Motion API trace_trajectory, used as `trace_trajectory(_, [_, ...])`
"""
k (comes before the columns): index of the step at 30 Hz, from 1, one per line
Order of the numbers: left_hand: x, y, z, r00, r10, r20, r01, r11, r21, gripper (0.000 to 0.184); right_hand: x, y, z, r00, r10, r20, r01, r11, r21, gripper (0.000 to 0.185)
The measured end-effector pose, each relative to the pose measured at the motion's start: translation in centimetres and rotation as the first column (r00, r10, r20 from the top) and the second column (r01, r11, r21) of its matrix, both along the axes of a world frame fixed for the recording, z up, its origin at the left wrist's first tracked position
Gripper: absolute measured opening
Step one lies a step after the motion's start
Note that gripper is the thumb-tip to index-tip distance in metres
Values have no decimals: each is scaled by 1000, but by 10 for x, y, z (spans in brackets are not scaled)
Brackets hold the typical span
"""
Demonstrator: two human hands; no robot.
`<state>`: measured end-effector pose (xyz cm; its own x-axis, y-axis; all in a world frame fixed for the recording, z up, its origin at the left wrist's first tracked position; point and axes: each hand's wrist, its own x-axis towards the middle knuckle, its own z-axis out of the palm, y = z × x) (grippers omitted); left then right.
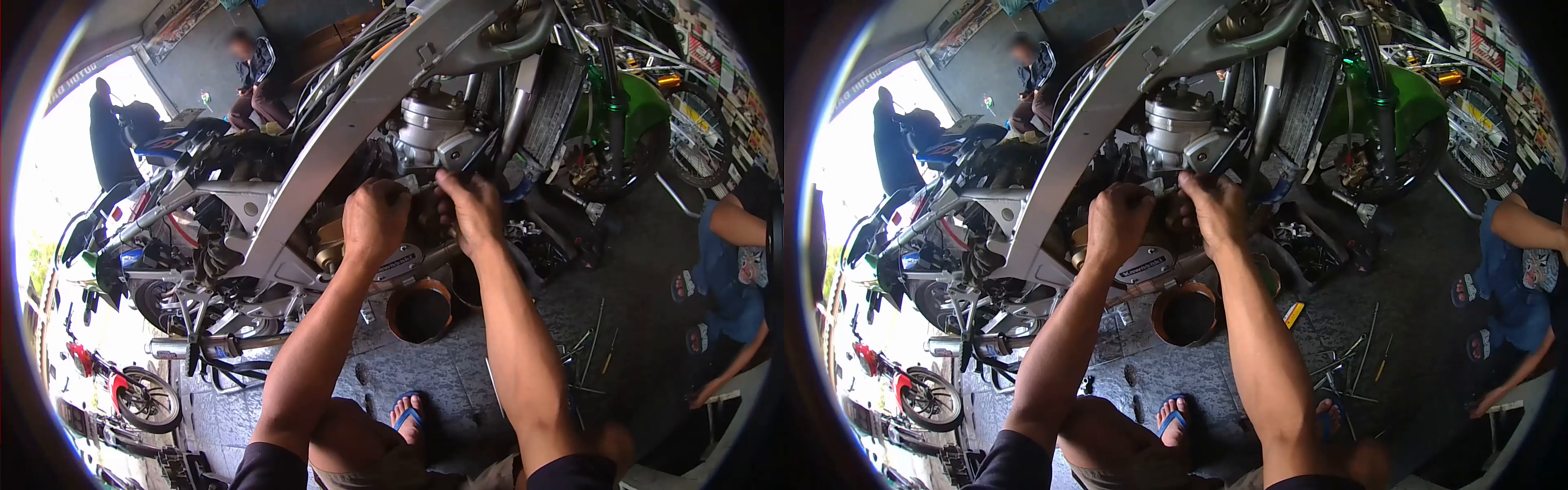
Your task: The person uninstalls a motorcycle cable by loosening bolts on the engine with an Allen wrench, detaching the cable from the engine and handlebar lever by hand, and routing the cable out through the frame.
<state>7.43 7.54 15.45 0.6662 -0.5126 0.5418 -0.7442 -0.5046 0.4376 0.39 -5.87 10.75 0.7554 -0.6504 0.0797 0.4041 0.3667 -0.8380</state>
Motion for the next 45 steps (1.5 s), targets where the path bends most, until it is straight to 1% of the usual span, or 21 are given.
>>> trace_trajectory(2, [0, 0, -2, 1000, 11, 9, -11, 1000, 10, 24, 1, 0, -4, 1000, 17, -6, -17, 1000, 18, 21])
trace_trajectory(4, [0, -2, -1, 999, 19, 26, -20, 999, 28, 23, 10, 7, -12, 989, -127, 81, 113, 981, 160, 20])
trace_trajectory(5, [-1, -1, -2, 1000, 12, 21, -12, 1000, 3, 22, 12, 13, -10, 981, -171, 88, 149, 965, 217, 19])
trace_trajectory(6, [-2, 0, -3, 1000, 5, 16, -5, 1000, -22, 21, 12, 17, -8, 981, -170, 90, 147, 964, 224, 19])
trace_trajectory(8, [-2, 0, -4, 1000, 7, 28, -6, 999, -32, 20, 13, 24, -2, 961, -269, 69, 238, 924, 299, 18])
trace_trajectory(9, [-3, 0, -5, 999, 5, 35, -4, 999, -46, 19, 14, 26, -1, 961, -268, 70, 235, 924, 303, 18])
trace_trajectory(11, [-4, 1, -5, 1000, 4, 18, -3, 999, -51, 19, 16, 29, 1, 932, -352, 83, 304, 886, 351, 17])
trace_trajectory(14, [-4, 0, -6, 1000, 14, 10, -13, 998, -69, 18, 18, 32, 4, 924, -376, 62, 333, 875, 351, 17])
trace_trajectory(17, [-5, -1, -5, 1000, 23, 8, -22, 997, -70, 18, 16, 27, 9, 946, -323, 22, 301, 903, 307, 16])
trace_trajectory(20, [-7, -1, -6, 999, 32, 13, -31, 997, -70, 18, 17, 21, 7, 961, -275, 29, 258, 929, 265, 16])
trace_trajectory(25, [-4, -2, -5, 998, 36, 45, -34, 998, -49, 18, 26, 25, 4, 936, -350, 17, 325, 886, 332, 15])
trace_trajectory(27, [-6, -1, -6, 1000, 29, 5, -28, 997, -74, 19, 26, 27, 6, 931, -365, 20, 336, 874, 350, 15])
trace_trajectory(30, [-6, 1, -6, 999, 20, 34, -18, 998, -62, 22, 23, 24, 11, 949, -315, 30, 290, 904, 314, 13])
trace_trajectory(32, [-5, 0, -5, 999, 18, 36, -15, 997, -80, 22, 21, 19, 15, 976, -203, 80, 167, 932, 322, 12])
trace_trajectory(33, [-5, -1, -5, 999, 18, 38, -14, 995, -99, 23, 19, 19, 15, 975, -208, 80, 172, 931, 323, 12])
trace_trajectory(35, [-9, -2, -3, 1000, 22, 18, -20, 993, -117, 23, 18, 21, 18, 978, -158, 137, 120, 960, 253, 11])
trace_trajectory(37, [-10, 0, -2, 1000, 31, 3, -30, 990, -135, 23, 17, 24, 16, 978, -153, 138, 111, 955, 276, 12])
trace_trajectory(39, [-8, 6, -6, 996, -61, 71, 70, 990, -122, 22, 13, 27, 12, 984, -111, 142, 64, 951, 302, 13])
trace_trajectory(40, [-7, 9, -8, 995, -59, 76, 68, 991, -117, 22, 11, 27, 10, 983, -109, 146, 59, 950, 307, 13])
trace_trajectory(42, [-7, 16, -11, 970, -136, 200, 155, 984, -85, 22, 7, 28, 7, 980, -98, 175, 48, 962, 270, 14])
trace_trajectory(45, [-14, 22, -12, 962, -183, 203, 204, 975, -84, 22, -1, 31, 6, 981, -85, 175, 37, 964, 262, 15])
